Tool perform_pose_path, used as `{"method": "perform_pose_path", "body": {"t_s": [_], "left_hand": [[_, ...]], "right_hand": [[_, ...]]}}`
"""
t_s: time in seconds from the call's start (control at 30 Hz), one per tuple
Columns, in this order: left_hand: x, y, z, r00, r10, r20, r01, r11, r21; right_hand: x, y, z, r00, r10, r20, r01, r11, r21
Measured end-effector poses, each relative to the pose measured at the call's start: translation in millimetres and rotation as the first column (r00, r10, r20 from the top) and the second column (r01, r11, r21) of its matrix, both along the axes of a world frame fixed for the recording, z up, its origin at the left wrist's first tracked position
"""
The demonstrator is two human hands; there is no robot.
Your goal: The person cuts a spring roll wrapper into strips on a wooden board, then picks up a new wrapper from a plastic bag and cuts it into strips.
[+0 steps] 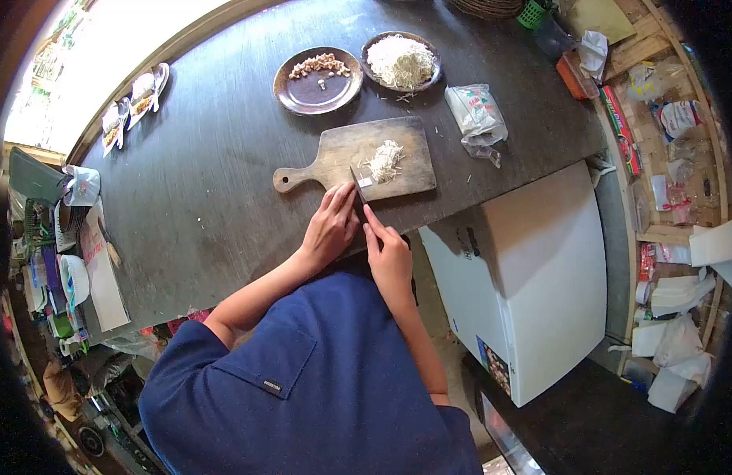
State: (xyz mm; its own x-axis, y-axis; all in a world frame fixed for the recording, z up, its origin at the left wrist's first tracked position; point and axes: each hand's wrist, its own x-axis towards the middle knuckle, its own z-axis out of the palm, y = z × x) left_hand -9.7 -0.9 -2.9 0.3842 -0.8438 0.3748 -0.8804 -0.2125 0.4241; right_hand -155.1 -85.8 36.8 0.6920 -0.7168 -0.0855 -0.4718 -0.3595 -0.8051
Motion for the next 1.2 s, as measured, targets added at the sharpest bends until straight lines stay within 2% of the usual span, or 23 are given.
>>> {"method": "perform_pose_path", "body": {"t_s": [0.1, 0.17, 0.3, 0.37, 0.5, 0.6, 0.7, 0.77, 0.8, 0.87, 1.2], "left_hand": [[0.2, -0.7, -1.3, 1.0, 0.008, 0.012, -0.008, 1.0, -0.013], [0.8, 0.6, 0.6, 1.0, 0.013, 0.014, -0.013, 1.0, -0.009], [-0.9, 1.0, -1.9, 1.0, 0.018, -0.004, -0.019, 1.0, -0.023], [-0.9, 0.9, -1.2, 1.0, 0.024, -0.001, -0.024, 1.0, -0.009], [-1.8, 1.7, -2.1, 1.0, 0.027, 0.009, -0.027, 1.0, -0.013], [-3.3, 1.3, -0.9, 0.999, 0.04, 0.018, -0.04, 0.999, -0.009], [-2.6, 1.0, -2.8, 0.999, 0.041, 0.02, -0.041, 0.999, -0.002], [-4.4, 2.4, -0.9, 0.999, 0.041, 0.024, -0.041, 0.999, 0.008], [-2.9, 1.3, 0.8, 0.999, 0.041, 0.036, -0.042, 0.999, 0.01], [-1.6, 1.6, 1.2, 0.999, 0.041, 0.016, -0.04, 0.999, -0.003], [-2.2, 1.8, -0.8, 0.999, 0.035, 0.002, -0.035, 0.999, -0.01]], "right_hand": [[3.1, -0.5, 2.6, 0.998, 0.004, 0.059, -0.004, 1.0, -0.008], [-1.2, 0.7, 10.8, 1.0, 0.021, -0.023, -0.021, 1.0, 0.001], [-3.2, -2.4, 13.5, 0.997, 0.035, -0.064, -0.03, 0.997, 0.068], [0.6, -4.4, 7.7, 0.999, 0.027, 0.025, -0.028, 0.998, 0.059], [1.5, -2.2, 14.9, 0.999, 0.041, 0.035, -0.042, 0.999, 0.023], [-6.5, -0.5, 20.6, 0.998, 0.038, -0.055, -0.034, 0.996, 0.084], [-4.1, -4.1, 9.1, 0.998, 0.039, -0.043, -0.035, 0.996, 0.083], [3.4, -4.8, 4.7, 0.997, 0.022, 0.078, -0.026, 0.998, 0.053], [2.7, -3.8, 7.9, 0.996, 0.022, 0.082, -0.027, 0.998, 0.053], [1.1, -1.4, 16.8, 0.999, 0.02, -0.032, -0.018, 0.997, 0.078], [3.8, -1.4, 9.2, 0.999, 0.026, 0.039, -0.028, 0.998, 0.048]]}}
